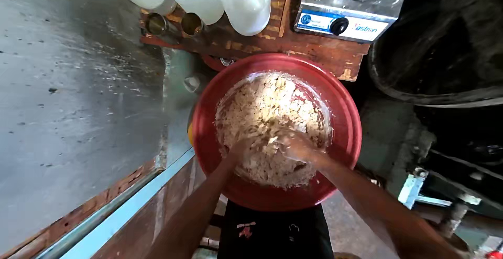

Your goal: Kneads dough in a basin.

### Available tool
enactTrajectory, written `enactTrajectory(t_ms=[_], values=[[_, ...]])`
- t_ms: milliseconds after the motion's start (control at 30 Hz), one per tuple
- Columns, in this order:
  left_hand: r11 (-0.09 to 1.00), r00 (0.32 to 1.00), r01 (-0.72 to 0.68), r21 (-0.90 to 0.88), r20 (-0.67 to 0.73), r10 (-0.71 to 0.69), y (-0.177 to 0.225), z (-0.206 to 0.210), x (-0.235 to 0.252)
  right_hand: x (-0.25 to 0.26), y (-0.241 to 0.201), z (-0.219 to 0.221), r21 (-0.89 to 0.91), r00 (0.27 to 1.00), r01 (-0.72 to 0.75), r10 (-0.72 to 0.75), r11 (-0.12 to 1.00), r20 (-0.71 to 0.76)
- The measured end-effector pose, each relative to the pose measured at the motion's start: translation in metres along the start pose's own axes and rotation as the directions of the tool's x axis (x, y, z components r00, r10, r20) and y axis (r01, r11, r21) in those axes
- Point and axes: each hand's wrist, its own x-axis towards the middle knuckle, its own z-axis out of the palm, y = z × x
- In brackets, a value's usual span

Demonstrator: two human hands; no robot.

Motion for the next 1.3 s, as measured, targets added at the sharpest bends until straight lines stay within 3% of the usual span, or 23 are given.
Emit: enactTrajectory(t_ms=[33, 67, 100, 167, 233, 300, 333, 400, 500, 600, 667, 767, 833, 900, 967, 1067, 1167, 1233, 1300], values=[[0.995, 0.988, 0.035, -0.098, -0.148, -0.049, -0.019, 0.013, -0.009, 0.003, 0.023, -0.002, 0.12, 0.993, -0.071, 0.081, 0.99, -0.081], [0.96, 0.941, 0.043, -0.277, -0.312, -0.132, -0.038, 0.025, -0.012, 0.007, 0.043, -0.005, 0.265, 0.972, -0.129, 0.174, 0.955, -0.155], [0.877, 0.883, 0.045, -0.478, -0.391, -0.258, -0.049, 0.031, -0.011, 0.012, 0.062, -0.005, 0.401, 0.935, -0.162, 0.27, 0.902, -0.229], [0.637, 0.781, -0.011, -0.771, -0.405, -0.476, -0.057, 0.025, 0.005, 0.029, 0.093, 0.0, 0.63, 0.845, -0.125, 0.415, 0.767, -0.338], [0.427, 0.698, -0.063, -0.902, -0.346, -0.627, -0.052, 0.009, 0.033, 0.07, 0.119, 0.001, 0.833, 0.774, 0.076, 0.494, 0.549, -0.396], [0.296, 0.678, -0.128, -0.947, -0.301, -0.671, -0.058, -0.001, 0.06, 0.116, 0.124, -0.013, 0.883, 0.787, 0.297, 0.431, 0.363, -0.442], [0.277, 0.689, -0.183, -0.943, -0.324, -0.648, -0.066, -0.003, 0.073, 0.14, 0.118, -0.026, 0.893, 0.811, 0.333, 0.392, 0.303, -0.435], [0.31, 0.714, -0.26, -0.915, -0.398, -0.577, -0.071, -0.019, 0.099, 0.183, 0.099, -0.044, 0.913, 0.863, 0.281, 0.339, 0.297, -0.375], [0.428, 0.784, -0.152, -0.891, -0.372, -0.497, -0.036, -0.066, 0.133, 0.222, 0.061, -0.074, 0.838, 0.923, 0.06, 0.29, 0.542, -0.254], [0.425, 0.865, -0.154, -0.892, -0.33, -0.379, -0.036, -0.068, 0.155, 0.226, 0.048, -0.074, 0.693, 0.954, 0.01, 0.201, 0.721, -0.224], [0.611, 0.894, -0.045, -0.791, -0.305, -0.329, -0.023, -0.067, 0.106, 0.199, 0.036, -0.065, 0.641, 0.968, 0.024, 0.143, 0.767, -0.208], [0.872, 0.978, 0.151, -0.466, -0.057, -0.199, 0.013, -0.052, -0.013, 0.123, 0.022, -0.014, 0.326, 0.994, -0.077, 0.097, 0.942, -0.048], [0.98, 0.995, 0.103, -0.17, 0.03, -0.1, -0.001, -0.02, -0.025, 0.061, -0.008, 0.007, 0.052, 0.982, -0.18, 0.177, 0.982, 0.059], [0.999, 0.997, 0.019, 0.026, 0.07, -0.02, -0.017, -0.008, -0.013, 0.009, -0.025, 0.035, 0.05, 0.96, -0.275, 0.27, 0.96, 0.078], [0.995, 0.999, 0.029, 0.096, 0.01, -0.03, -0.011, -0.034, 0.026, 0.0, -0.021, 0.06, 0.064, 0.955, -0.297, 0.298, 0.953, 0.001], [0.989, 0.938, 0.149, 0.016, -0.32, -0.136, 0.023, -0.056, 0.107, 0.062, -0.005, 0.058, -0.038, 0.943, -0.279, 0.266, 0.96, -0.202], [0.929, 0.819, 0.153, -0.338, -0.483, -0.31, 0.032, -0.04, 0.148, 0.148, 0.003, -0.007, -0.083, 0.927, -0.334, 0.311, 0.939, -0.209], [0.911, 0.854, 0.134, -0.389, -0.421, -0.305, 0.037, -0.02, 0.123, 0.191, 0.007, -0.045, -0.073, 0.924, -0.319, 0.293, 0.945, -0.247], [0.965, 0.95, 0.127, -0.23, -0.252, -0.185, 0.059, 0.014, 0.067, 0.204, 0.011, -0.05, 0.012, 0.886, -0.277, 0.261, 0.961, -0.383]])
